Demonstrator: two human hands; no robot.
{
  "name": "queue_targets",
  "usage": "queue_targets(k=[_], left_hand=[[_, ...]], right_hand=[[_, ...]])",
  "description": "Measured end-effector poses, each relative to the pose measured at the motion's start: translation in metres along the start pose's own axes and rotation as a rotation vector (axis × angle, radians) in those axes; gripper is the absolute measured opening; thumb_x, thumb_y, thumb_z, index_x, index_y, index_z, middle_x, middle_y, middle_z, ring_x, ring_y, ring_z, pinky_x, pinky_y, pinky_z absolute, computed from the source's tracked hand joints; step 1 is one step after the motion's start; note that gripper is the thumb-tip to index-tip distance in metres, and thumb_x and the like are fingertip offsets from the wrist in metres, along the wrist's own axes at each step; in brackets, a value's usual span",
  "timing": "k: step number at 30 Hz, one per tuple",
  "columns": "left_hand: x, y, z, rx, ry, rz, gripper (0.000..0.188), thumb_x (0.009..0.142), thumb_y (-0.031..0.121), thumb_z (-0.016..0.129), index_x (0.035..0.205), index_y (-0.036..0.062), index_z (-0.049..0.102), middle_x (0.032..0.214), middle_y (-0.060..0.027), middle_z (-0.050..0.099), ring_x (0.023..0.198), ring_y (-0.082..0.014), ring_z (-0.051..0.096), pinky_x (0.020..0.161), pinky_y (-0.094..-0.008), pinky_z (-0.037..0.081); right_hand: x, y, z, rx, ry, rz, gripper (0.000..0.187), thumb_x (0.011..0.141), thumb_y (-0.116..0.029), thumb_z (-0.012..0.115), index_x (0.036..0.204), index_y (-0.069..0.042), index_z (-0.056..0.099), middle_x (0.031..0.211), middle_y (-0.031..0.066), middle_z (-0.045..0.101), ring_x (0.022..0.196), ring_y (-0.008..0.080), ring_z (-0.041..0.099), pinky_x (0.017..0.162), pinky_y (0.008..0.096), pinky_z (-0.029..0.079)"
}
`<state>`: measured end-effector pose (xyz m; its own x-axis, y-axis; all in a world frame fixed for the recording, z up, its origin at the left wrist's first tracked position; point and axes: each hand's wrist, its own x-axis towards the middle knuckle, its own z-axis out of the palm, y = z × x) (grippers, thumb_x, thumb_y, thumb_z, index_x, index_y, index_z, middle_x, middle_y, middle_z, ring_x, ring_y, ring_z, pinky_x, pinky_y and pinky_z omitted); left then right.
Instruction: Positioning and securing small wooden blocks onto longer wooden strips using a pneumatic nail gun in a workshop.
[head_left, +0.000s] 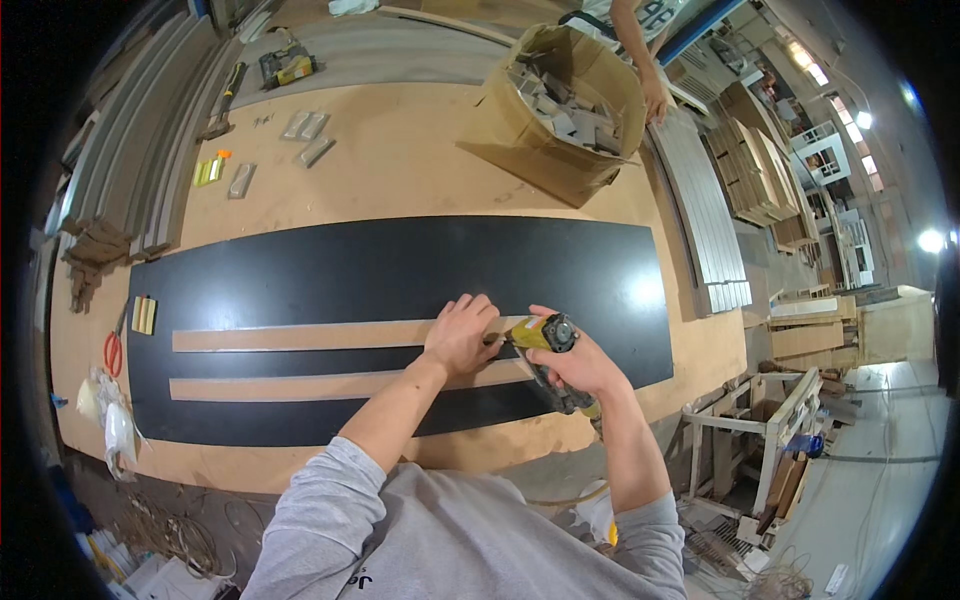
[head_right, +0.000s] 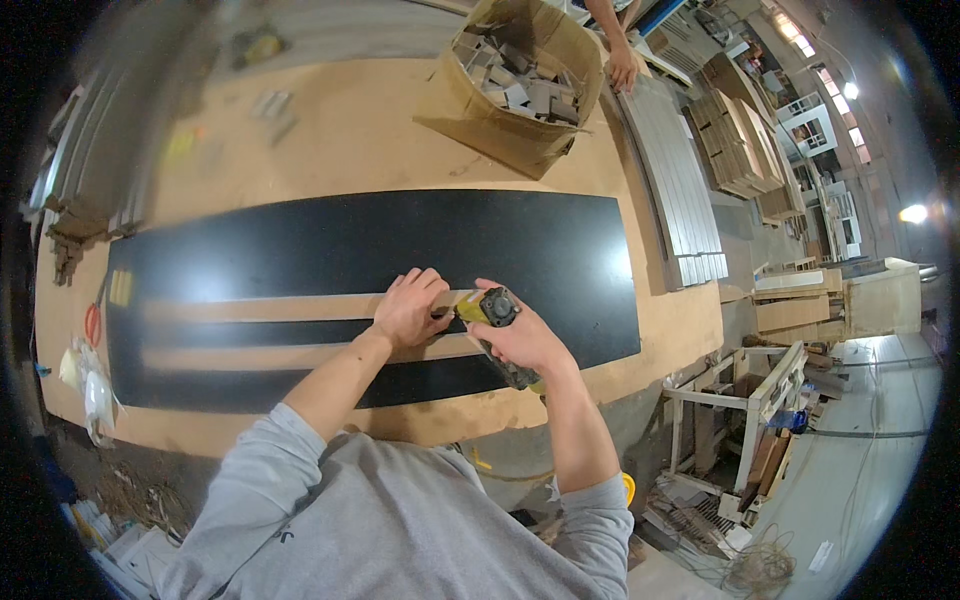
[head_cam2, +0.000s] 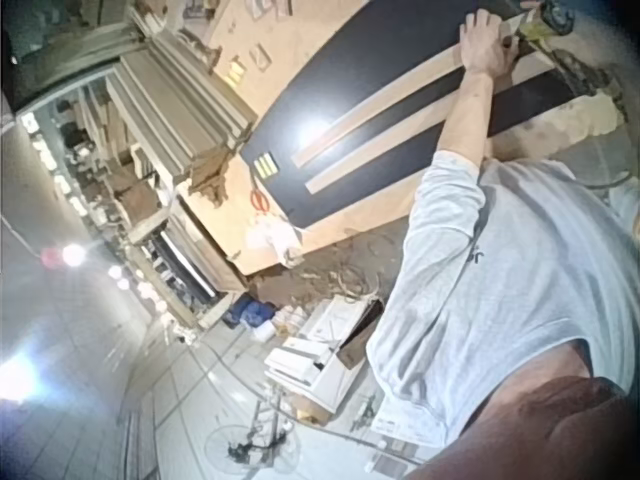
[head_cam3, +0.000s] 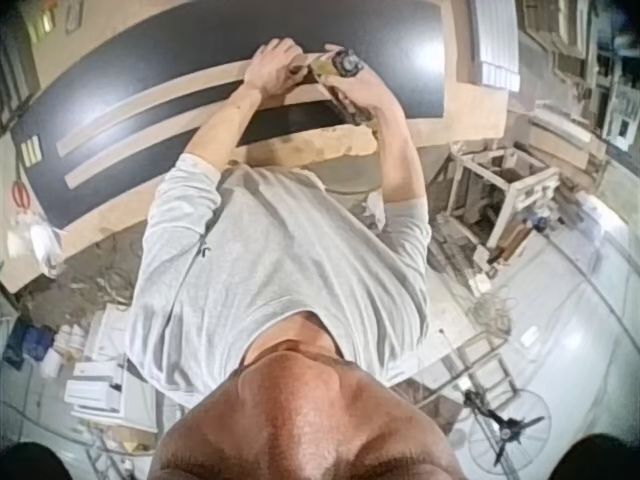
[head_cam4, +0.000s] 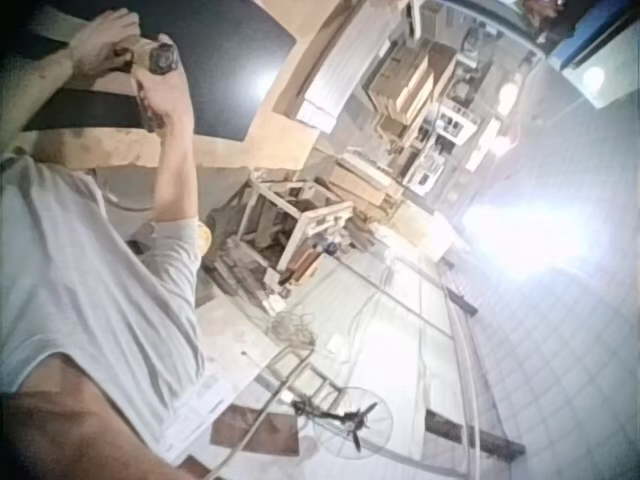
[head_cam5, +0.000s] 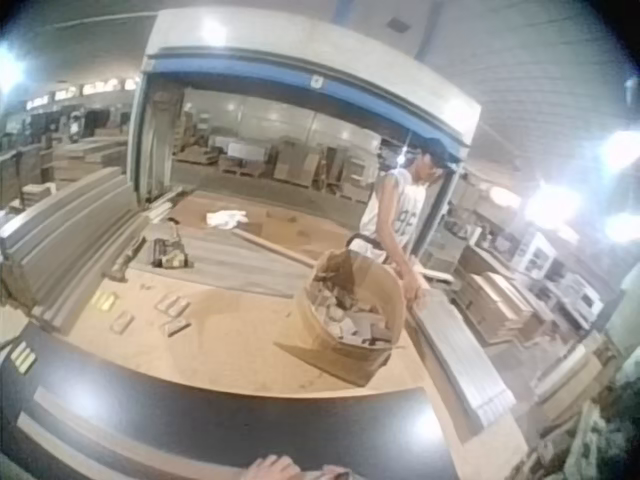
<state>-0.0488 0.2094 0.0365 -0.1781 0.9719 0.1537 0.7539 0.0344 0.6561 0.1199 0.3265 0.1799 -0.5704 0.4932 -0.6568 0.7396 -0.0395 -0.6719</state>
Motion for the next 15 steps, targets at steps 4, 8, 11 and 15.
queue_targets(k=[4,8,11,15], left_hand=[[0.001,0.000,0.000,0.039,-0.051,-0.062,0.043,0.084,0.029,0.083,0.117,0.0095,0.063,0.119,-0.0088,0.059,0.117,-0.0316,0.057,0.100,-0.0470,0.049],[-0.008,0.011,-0.001,0.049,0.188,0.021,0.052,0.084,0.032,0.082,0.128,0.0101,0.063,0.127,-0.0084,0.060,0.123,-0.0302,0.056,0.105,-0.0475,0.046],[-0.036,0.026,0.007,0.035,0.024,0.114,0.057,0.085,0.035,0.081,0.134,0.0114,0.063,0.131,-0.0078,0.061,0.127,-0.0298,0.055,0.109,-0.0470,0.043],[-0.057,0.047,0.029,0.103,-0.001,0.067,0.056,0.087,0.036,0.079,0.135,0.0123,0.063,0.124,-0.0081,0.060,0.120,-0.0299,0.055,0.103,-0.0465,0.044]], right_hand=[[-0.014,0.010,-0.003,0.057,0.108,-0.019,0.073,0.088,-0.018,0.079,0.155,-0.020,0.053,0.096,0.0008,0.069,0.066,0.0081,0.058,0.063,0.0271,0.053],[-0.031,0.036,-0.017,0.084,0.229,0.011,0.069,0.088,-0.014,0.080,0.153,-0.021,0.056,0.096,0.0002,0.070,0.066,0.0068,0.057,0.061,0.0259,0.052],[-0.035,0.064,-0.026,0.167,0.296,0.013,0.067,0.089,-0.015,0.079,0.152,-0.020,0.057,0.092,0.0005,0.070,0.062,0.0070,0.057,0.058,0.0261,0.051],[-0.025,0.072,-0.031,0.185,0.406,0.076,0.066,0.091,-0.013,0.075,0.153,-0.009,0.053,0.086,0.0021,0.065,0.058,0.0084,0.056,0.052,0.0263,0.048]])
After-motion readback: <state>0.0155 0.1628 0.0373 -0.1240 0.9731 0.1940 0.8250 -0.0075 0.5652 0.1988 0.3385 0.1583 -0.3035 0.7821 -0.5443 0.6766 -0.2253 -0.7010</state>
